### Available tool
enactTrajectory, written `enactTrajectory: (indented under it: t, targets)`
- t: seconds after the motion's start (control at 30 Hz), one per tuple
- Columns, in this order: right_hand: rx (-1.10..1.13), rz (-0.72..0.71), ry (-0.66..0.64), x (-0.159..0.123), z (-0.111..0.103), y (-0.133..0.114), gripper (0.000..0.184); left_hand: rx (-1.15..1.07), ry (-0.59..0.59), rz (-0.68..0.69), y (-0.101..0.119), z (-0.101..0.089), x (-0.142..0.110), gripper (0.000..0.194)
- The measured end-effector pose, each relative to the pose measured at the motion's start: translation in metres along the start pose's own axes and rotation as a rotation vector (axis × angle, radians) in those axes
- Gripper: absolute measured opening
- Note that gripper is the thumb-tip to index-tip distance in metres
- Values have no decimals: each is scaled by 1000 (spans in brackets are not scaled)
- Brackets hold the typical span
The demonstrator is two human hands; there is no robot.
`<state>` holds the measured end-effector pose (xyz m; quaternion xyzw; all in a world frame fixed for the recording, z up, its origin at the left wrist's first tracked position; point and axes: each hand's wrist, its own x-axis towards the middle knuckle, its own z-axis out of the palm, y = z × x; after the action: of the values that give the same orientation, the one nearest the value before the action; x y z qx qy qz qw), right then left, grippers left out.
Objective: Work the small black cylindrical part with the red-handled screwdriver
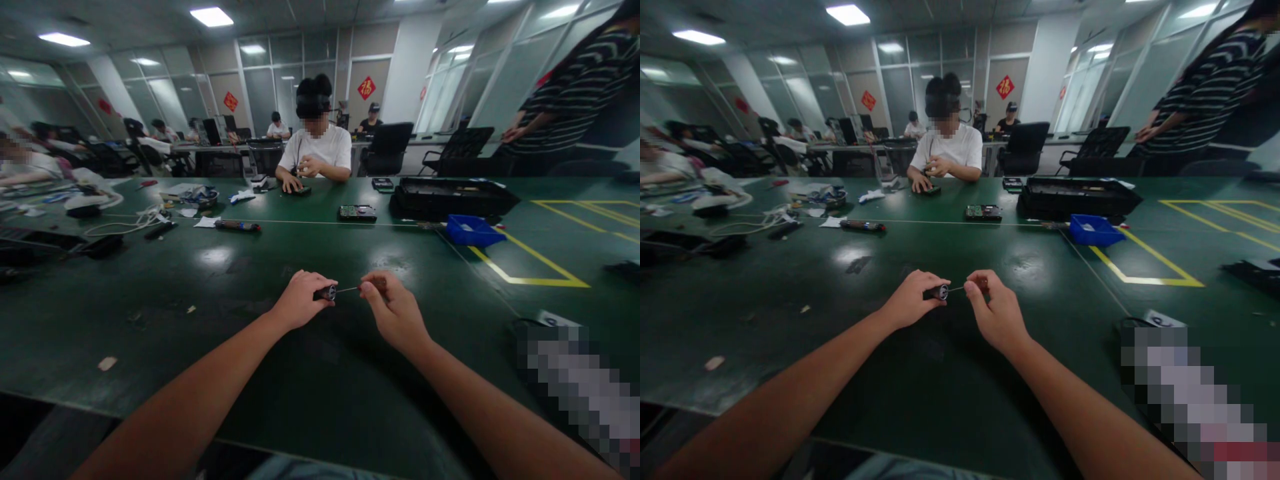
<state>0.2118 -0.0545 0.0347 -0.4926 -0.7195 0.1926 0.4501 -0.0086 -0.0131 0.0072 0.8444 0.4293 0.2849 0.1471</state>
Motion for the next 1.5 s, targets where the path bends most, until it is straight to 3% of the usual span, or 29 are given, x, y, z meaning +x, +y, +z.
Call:
enactTrajectory:
  t: [0.3,0.6,0.83,1.07,1.2,1.33,1.5]
  targets:
    - [-122,-22,-129,3,-3,-5,21,11,14,-29,-7,0,1,42]
    - [-223,-32,-134,3,-2,-3,16,-19,-22,-47,-8,3,1,41]
    - [-238,3,-86,4,-1,1,14,-117,94,-144,-2,-3,2,34]
    - [-224,23,-83,3,-4,-1,19,-258,226,-245,4,-3,0,43]
    - [-219,13,-81,3,-3,-1,18,-217,165,-299,9,-7,0,32]
    - [-217,7,-83,2,-3,-1,19,-67,130,-213,12,-7,1,22]
    - [-220,-1,-82,1,-4,0,19,164,-16,-159,15,0,-1,32]
